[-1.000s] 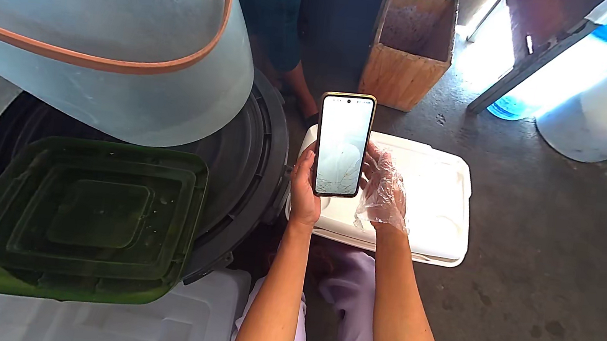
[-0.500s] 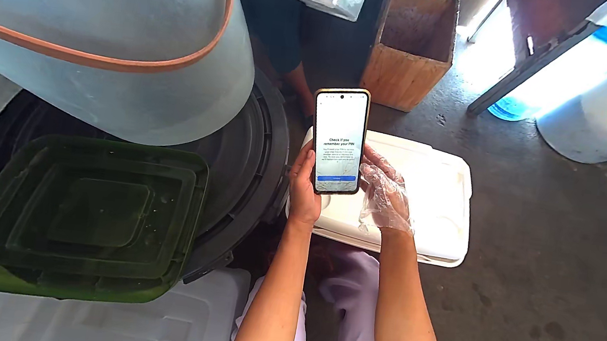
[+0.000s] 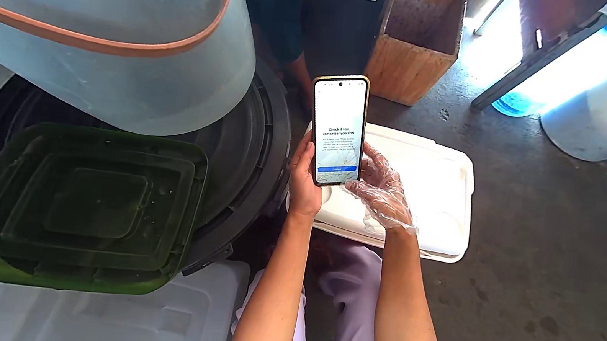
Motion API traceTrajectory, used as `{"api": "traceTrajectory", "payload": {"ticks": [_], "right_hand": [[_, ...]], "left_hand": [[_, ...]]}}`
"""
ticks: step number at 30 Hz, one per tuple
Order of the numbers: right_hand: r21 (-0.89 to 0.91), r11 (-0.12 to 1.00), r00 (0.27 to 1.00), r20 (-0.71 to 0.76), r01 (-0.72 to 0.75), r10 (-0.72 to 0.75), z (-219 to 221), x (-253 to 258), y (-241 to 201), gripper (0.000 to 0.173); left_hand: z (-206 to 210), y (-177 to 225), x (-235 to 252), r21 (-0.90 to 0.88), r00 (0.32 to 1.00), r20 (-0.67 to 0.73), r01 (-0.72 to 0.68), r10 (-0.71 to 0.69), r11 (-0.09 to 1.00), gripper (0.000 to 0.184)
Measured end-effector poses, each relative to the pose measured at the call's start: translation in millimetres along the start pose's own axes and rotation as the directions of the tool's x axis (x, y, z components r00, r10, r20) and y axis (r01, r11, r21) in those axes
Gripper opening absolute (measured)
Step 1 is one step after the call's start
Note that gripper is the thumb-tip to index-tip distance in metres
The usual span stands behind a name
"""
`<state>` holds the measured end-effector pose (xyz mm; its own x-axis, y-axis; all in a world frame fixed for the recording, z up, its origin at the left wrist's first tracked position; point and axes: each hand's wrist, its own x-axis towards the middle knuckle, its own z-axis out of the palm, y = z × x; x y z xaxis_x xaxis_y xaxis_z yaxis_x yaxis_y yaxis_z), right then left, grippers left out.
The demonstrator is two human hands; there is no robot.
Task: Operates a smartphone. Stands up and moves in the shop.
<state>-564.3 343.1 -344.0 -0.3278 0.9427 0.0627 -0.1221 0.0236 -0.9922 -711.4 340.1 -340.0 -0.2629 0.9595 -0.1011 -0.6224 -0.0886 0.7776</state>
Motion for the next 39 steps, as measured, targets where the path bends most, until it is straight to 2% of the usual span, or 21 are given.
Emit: {"api": "traceTrajectory", "payload": {"ticks": [5, 8, 11, 14, 18, 36, 39], "right_hand": [[-0.012, 0.999, 0.999, -0.007, 0.047, -0.047, 6, 2, 3, 0.090], [-0.028, 0.999, 0.999, -0.018, 0.026, -0.026, 8, 2, 1, 0.089], [-0.040, 0.998, 0.997, -0.047, 0.056, -0.058, 10, 2, 4, 0.080], [-0.030, 0.995, 0.985, -0.135, 0.100, -0.103, 17, 7, 7, 0.069], [-0.027, 0.994, 0.974, -0.199, 0.105, -0.108, 22, 9, 7, 0.068], [-0.034, 0.995, 0.984, -0.151, 0.095, -0.100, 21, 4, 7, 0.072], [-0.027, 0.996, 0.980, -0.177, 0.089, -0.092, 22, 8, 6, 0.067]], "left_hand": [[1, -1, 5, -0.034, 0.999, -0.048, -0.007, 0.005, 0.999, 0.039], [1, -1, 7, -0.060, 0.998, -0.064, -0.008, 0.005, 0.998, 0.038], [2, 0, 7, -0.058, 0.998, -0.060, -0.009, 0.005, 0.998, 0.038], [2, -1, 7, -0.053, 0.999, -0.044, -0.026, 0.024, 0.998, 0.039], [3, -2, 7, -0.052, 0.999, -0.031, -0.044, 0.042, 0.998, 0.038], [2, 0, 7, -0.047, 0.999, -0.040, -0.029, 0.027, 0.998, 0.038], [2, -1, 7, -0.055, 0.999, -0.045, -0.031, 0.029, 0.998, 0.037]]}}
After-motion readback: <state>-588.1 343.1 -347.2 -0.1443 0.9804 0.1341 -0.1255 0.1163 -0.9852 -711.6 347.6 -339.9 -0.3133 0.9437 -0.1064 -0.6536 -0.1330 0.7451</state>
